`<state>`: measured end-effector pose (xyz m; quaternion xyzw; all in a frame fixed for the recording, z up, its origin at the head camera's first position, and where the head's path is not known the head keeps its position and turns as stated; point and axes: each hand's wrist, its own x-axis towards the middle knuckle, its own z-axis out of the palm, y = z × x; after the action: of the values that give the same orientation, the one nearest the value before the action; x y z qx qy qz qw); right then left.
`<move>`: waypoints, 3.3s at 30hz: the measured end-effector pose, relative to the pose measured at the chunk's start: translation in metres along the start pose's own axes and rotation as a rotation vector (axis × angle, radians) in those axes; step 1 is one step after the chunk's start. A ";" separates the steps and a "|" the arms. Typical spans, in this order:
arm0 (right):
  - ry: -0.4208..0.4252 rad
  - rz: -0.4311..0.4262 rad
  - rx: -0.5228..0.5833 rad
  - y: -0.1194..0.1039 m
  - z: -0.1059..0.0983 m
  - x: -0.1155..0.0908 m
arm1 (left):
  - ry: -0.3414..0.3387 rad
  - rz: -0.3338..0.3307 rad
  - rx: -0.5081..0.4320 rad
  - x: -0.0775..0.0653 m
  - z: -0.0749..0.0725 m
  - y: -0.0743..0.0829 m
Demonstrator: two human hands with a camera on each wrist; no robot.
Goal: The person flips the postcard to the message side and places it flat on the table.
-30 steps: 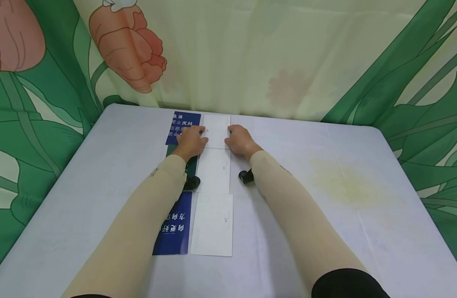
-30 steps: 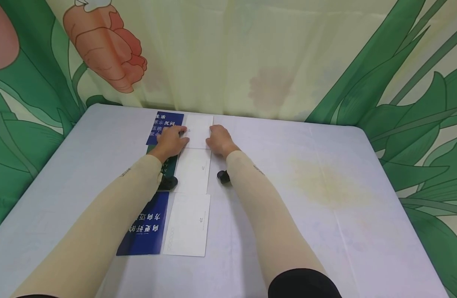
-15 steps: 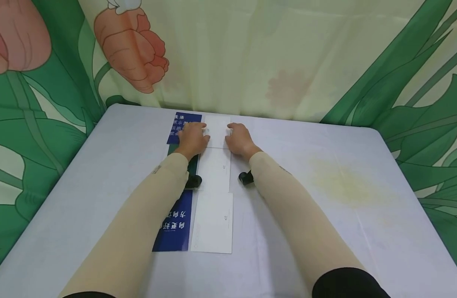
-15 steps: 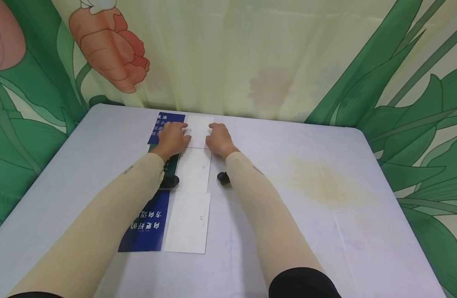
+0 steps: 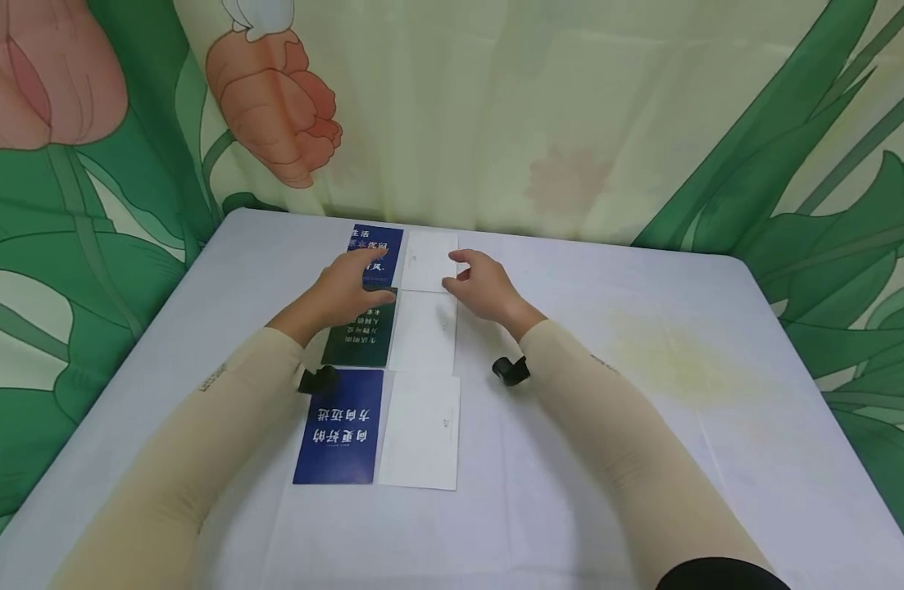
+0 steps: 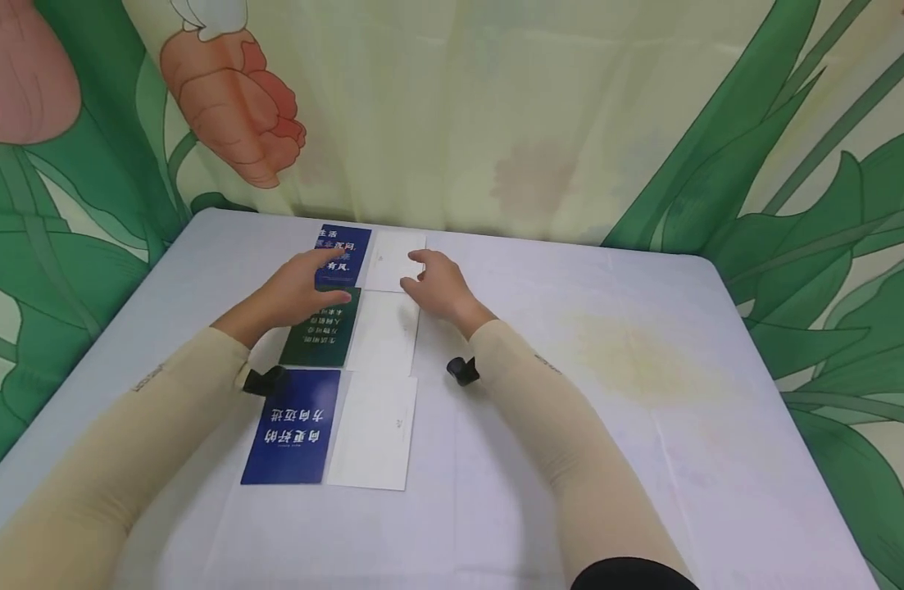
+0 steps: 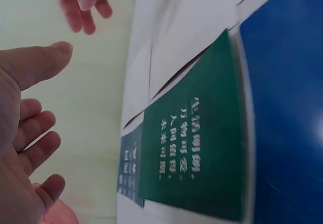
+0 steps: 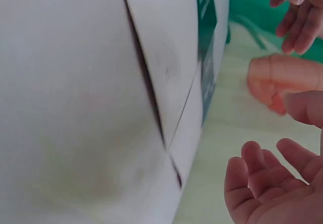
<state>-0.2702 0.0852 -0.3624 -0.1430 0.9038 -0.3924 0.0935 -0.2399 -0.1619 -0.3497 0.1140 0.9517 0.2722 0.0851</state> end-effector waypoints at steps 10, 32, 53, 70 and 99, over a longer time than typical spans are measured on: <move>-0.081 -0.175 -0.020 -0.013 0.016 -0.054 | -0.002 0.064 -0.055 -0.090 0.006 -0.016; -0.461 -0.417 -0.568 -0.060 0.107 -0.128 | -0.060 0.088 0.057 -0.189 0.045 -0.039; -0.421 -0.422 -0.643 -0.066 0.117 -0.129 | 0.023 0.191 0.036 -0.196 0.050 -0.049; -0.374 -0.433 -0.423 -0.064 0.111 -0.119 | 0.074 0.108 -0.035 -0.185 0.044 -0.054; 0.023 -0.341 0.121 -0.065 0.107 -0.122 | 0.483 0.104 -0.208 -0.187 0.036 -0.038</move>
<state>-0.1133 0.0107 -0.3796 -0.2838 0.8421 -0.4580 0.0238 -0.0591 -0.2248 -0.3818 0.0849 0.9042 0.3917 -0.1474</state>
